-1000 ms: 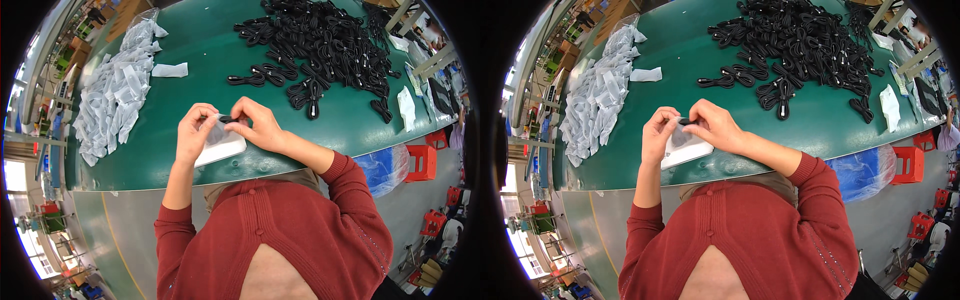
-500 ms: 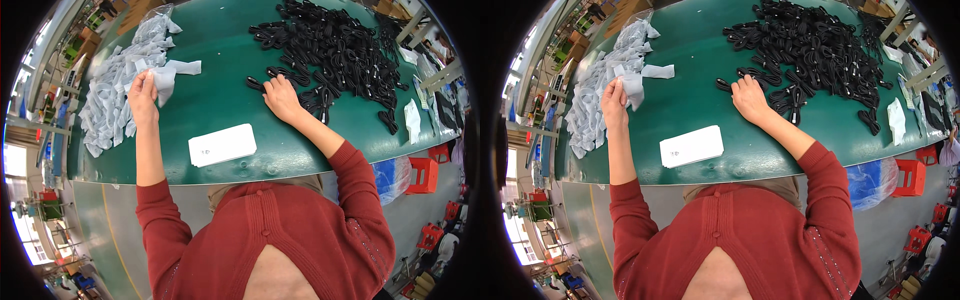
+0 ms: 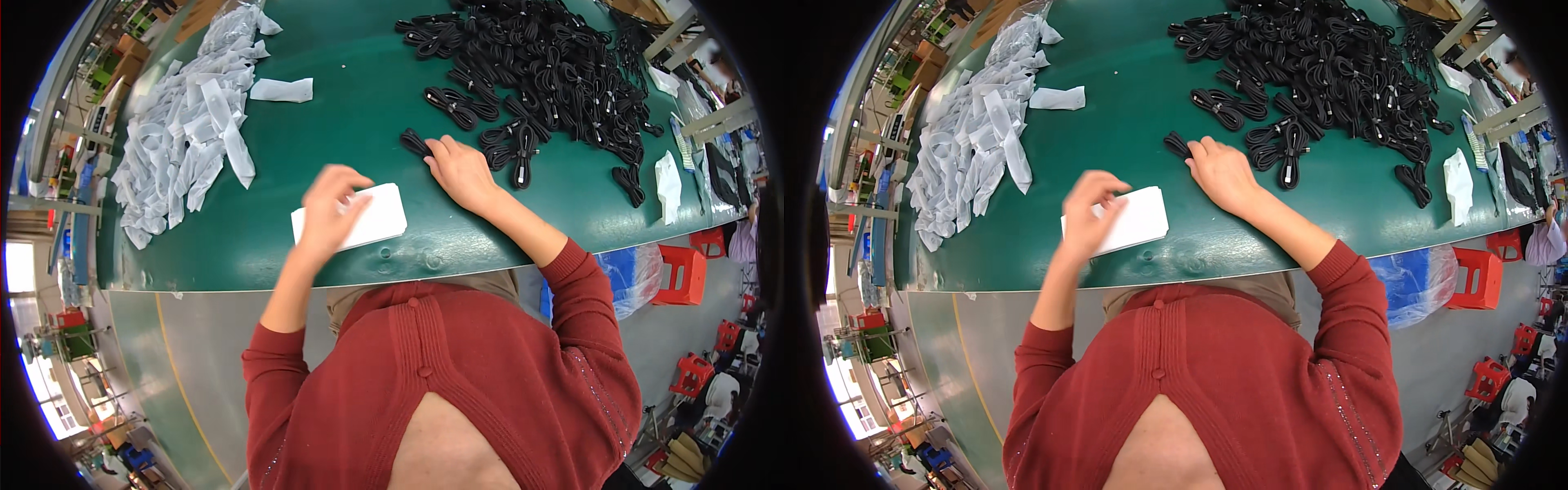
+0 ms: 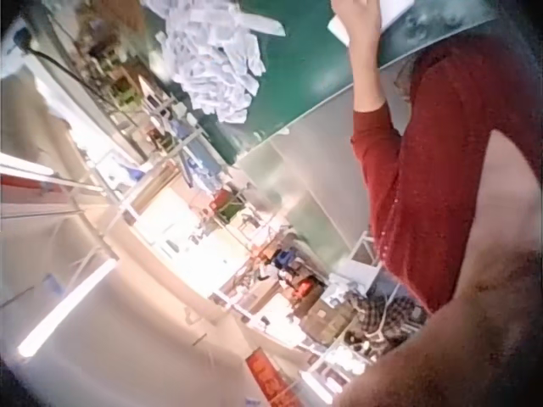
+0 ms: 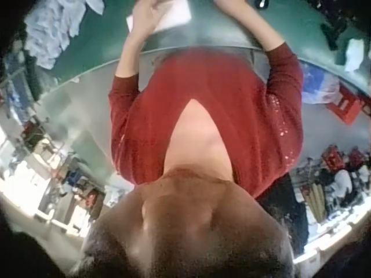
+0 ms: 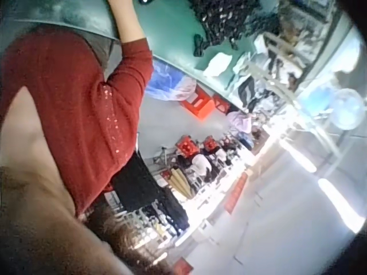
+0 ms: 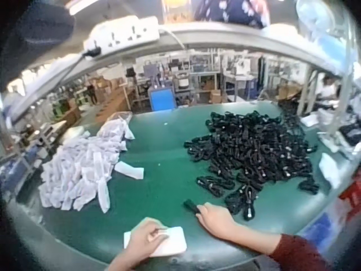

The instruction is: The person repeatedly picks up black cables from a pile on a green table and places them into small white paper bags. The person handles the cables one at a time, folding them slightly before inserting them into the bags. The task continues in a repetitive loop throughout the clip.

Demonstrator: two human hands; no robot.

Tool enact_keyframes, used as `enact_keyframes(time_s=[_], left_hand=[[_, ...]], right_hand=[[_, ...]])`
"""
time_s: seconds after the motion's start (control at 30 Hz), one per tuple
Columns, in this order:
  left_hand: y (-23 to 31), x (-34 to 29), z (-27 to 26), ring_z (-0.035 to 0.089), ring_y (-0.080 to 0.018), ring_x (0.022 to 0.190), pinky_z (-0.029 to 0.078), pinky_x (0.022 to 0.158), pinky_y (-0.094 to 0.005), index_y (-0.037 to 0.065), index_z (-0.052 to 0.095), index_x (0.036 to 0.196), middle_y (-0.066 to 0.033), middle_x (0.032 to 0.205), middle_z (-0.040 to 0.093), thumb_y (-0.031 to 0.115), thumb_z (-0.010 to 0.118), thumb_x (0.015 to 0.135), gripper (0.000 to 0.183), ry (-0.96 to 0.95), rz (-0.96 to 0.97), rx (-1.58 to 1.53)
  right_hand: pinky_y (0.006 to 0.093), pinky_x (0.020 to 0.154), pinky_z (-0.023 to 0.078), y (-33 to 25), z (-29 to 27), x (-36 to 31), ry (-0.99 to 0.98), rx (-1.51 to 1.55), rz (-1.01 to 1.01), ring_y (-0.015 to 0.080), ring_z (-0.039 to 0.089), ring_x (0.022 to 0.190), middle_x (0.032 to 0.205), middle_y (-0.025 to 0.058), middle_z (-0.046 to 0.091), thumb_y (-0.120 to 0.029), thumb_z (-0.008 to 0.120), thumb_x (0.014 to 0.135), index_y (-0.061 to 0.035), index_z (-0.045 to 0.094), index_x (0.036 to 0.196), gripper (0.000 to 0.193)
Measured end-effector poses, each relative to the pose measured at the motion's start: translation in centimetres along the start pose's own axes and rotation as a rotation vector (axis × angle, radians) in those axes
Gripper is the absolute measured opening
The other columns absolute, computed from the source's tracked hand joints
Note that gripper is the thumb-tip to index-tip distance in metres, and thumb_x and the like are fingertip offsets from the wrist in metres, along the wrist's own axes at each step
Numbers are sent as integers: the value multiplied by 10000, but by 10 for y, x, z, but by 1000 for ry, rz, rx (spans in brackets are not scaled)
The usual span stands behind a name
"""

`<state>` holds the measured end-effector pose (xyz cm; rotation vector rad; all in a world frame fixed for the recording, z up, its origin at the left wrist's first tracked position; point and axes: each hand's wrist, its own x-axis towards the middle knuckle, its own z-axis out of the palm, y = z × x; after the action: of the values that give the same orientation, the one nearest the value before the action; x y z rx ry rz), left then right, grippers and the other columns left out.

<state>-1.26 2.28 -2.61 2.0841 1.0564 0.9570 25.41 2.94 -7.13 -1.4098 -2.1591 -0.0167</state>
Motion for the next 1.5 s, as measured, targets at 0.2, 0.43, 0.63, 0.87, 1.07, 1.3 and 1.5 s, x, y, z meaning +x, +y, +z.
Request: enact_keyframes(time_s=[0.2, 0.43, 0.63, 0.87, 1.07, 1.3, 1.5], left_hand=[[-3, -20, 42, 575, -193, 733, 484, 656, -310, 24, 654, 900, -75, 881, 599, 24, 730, 804, 122, -57, 54, 199], [1, -25, 38, 520, -130, 696, 436, 664, -251, 6, 622, 874, -49, 824, 585, -3, 691, 839, 78, 6, -167, -72], [0, -25, 38, 511, -107, 728, 430, 691, -247, -7, 614, 873, -34, 859, 593, -8, 679, 852, 68, 61, -229, -207], [15, -18, 32, 573, -202, 874, 467, 717, -298, 26, 626, 857, -64, 929, 609, -15, 687, 816, 84, -45, 168, 47], [16, -8, 21, 564, -187, 864, 455, 749, -289, 26, 636, 862, -73, 953, 614, 13, 698, 816, 79, 42, 61, -6], [15, 7, 5, 527, -104, 896, 437, 777, -251, 7, 633, 920, -54, 1053, 587, 60, 666, 899, 65, 53, -124, -583], [-3, 49, -69, 427, -52, 665, 308, 591, -213, 12, 649, 1014, 0, 839, 584, 125, 614, 969, 126, 314, -163, -957]], right_hand=[[401, 695, 507, -29, -21, -16, -37, 427, 204, 346, 647, 815, 967, 170, 661, -129, 627, 922, 23, 643, 1074, 216], [417, 594, 497, -42, -42, -38, -24, 382, -27, 306, 614, 673, 875, 111, 568, -127, 688, 860, -49, 640, 1099, 256], [378, 582, 485, -39, -48, -42, -106, 338, -160, 259, 595, 660, 820, 77, 554, -128, 713, 837, -75, 683, 1114, 284], [291, 693, 482, -39, -31, -36, -367, 1062, 443, 148, 567, 728, 862, 48, 623, -178, 612, 967, -60, 686, 1126, 211], [303, 747, 482, -53, -35, -24, -142, 904, 94, 155, 550, 813, 938, 52, 565, -137, 685, 915, -80, 693, 1076, 171], [274, 696, 494, -74, -32, 4, 178, 1035, 2, 157, 572, 795, 1026, 87, 546, -65, 739, 838, -61, 653, 1052, 230], [423, 789, 509, -20, -25, 39, 349, 277, 62, 331, 590, 970, 1034, 157, 574, -140, 725, 815, -72, 649, 999, 211]])
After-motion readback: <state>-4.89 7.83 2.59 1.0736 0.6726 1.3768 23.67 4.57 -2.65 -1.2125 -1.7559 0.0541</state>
